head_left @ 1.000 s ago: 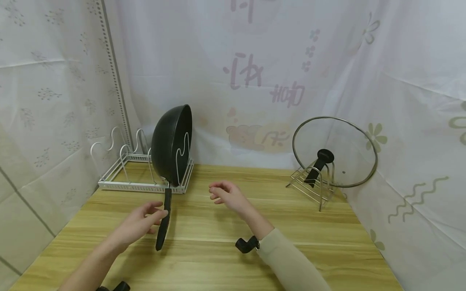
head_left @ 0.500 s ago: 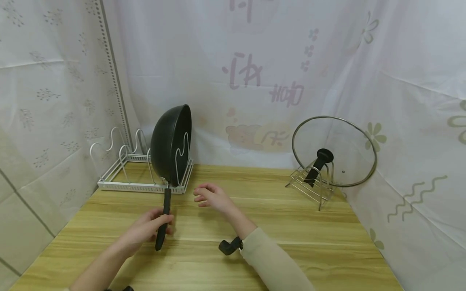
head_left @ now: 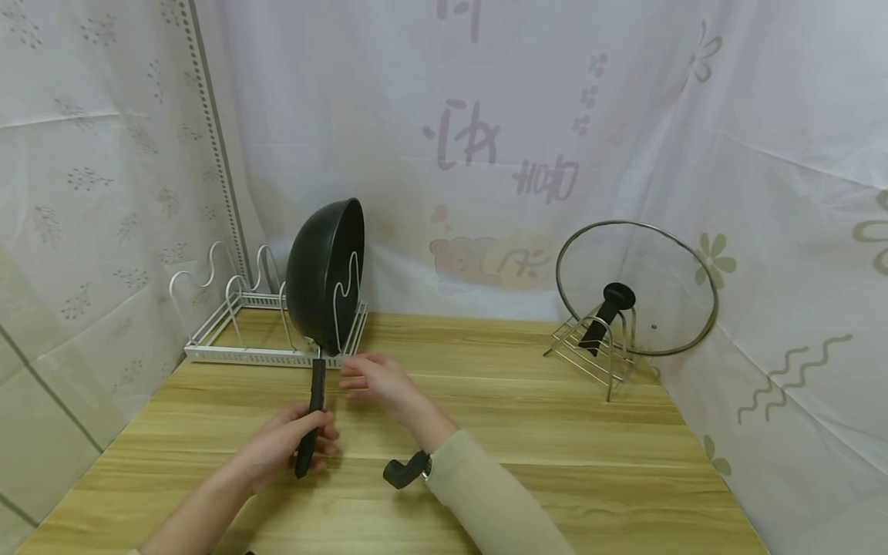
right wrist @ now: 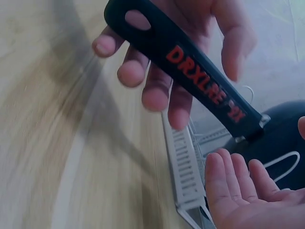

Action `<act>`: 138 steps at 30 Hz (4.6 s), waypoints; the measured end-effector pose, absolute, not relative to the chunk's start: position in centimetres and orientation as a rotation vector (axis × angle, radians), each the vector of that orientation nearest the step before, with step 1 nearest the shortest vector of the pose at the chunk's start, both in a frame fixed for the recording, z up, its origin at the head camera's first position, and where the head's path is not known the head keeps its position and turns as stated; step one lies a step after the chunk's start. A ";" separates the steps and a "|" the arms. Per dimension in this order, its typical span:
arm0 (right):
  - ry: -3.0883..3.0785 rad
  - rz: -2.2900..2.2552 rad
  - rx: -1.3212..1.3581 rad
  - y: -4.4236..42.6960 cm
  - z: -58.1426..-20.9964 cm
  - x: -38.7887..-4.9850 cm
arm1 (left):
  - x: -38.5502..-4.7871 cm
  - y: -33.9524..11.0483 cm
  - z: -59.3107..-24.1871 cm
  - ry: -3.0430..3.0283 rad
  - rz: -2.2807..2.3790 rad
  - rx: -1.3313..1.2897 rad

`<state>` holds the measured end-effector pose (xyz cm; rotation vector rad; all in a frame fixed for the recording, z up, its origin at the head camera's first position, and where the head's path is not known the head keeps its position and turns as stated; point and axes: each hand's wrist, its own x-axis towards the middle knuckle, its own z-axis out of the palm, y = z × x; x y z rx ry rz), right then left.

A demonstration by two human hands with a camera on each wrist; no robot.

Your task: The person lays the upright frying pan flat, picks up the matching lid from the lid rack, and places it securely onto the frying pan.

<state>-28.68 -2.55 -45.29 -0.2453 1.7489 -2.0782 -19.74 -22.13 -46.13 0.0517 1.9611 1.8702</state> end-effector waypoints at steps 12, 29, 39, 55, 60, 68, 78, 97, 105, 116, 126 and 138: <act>1.627 -2.040 -0.195 -5.4 -45.7 -29.1 | -19.5 -22.0 -46.3 1.926 1.870 0.020; 1.524 -2.037 -0.123 -7.3 -45.6 -29.2 | -19.6 -22.0 -46.6 1.857 1.881 0.032; 1.407 -2.019 -0.128 -7.9 -45.1 -29.4 | -19.6 -21.7 -46.9 1.847 1.906 0.027; 1.130 -2.097 -0.060 -9.1 -46.6 -30.5 | -19.8 -22.1 -48.1 1.659 1.911 0.072; 1.095 -2.117 -0.071 -9.3 -46.5 -30.8 | -20.1 -22.3 -48.1 1.573 1.925 0.126; 1.111 -2.107 -0.085 -9.9 -46.1 -30.7 | -20.1 -22.1 -48.3 1.529 1.972 0.073; 1.075 -2.093 -0.086 -10.1 -46.4 -31.0 | -20.0 -21.6 -48.5 1.608 1.989 0.035; 1.205 -2.074 -0.096 -10.9 -45.8 -30.7 | -19.6 -19.3 -48.5 1.938 2.041 -0.250; 1.215 -2.078 -0.094 -11.2 -46.2 -31.0 | -19.5 -18.7 -48.5 2.024 2.051 -0.326; 1.230 -2.078 -0.111 -11.1 -46.2 -31.0 | -19.2 -18.6 -48.3 2.073 2.053 -0.357; 1.226 -2.086 -0.105 -11.1 -46.2 -31.0 | -19.3 -18.6 -48.8 2.102 2.067 -0.369; 1.229 -2.083 -0.113 -10.9 -46.1 -30.9 | -19.2 -18.2 -48.6 2.113 2.069 -0.381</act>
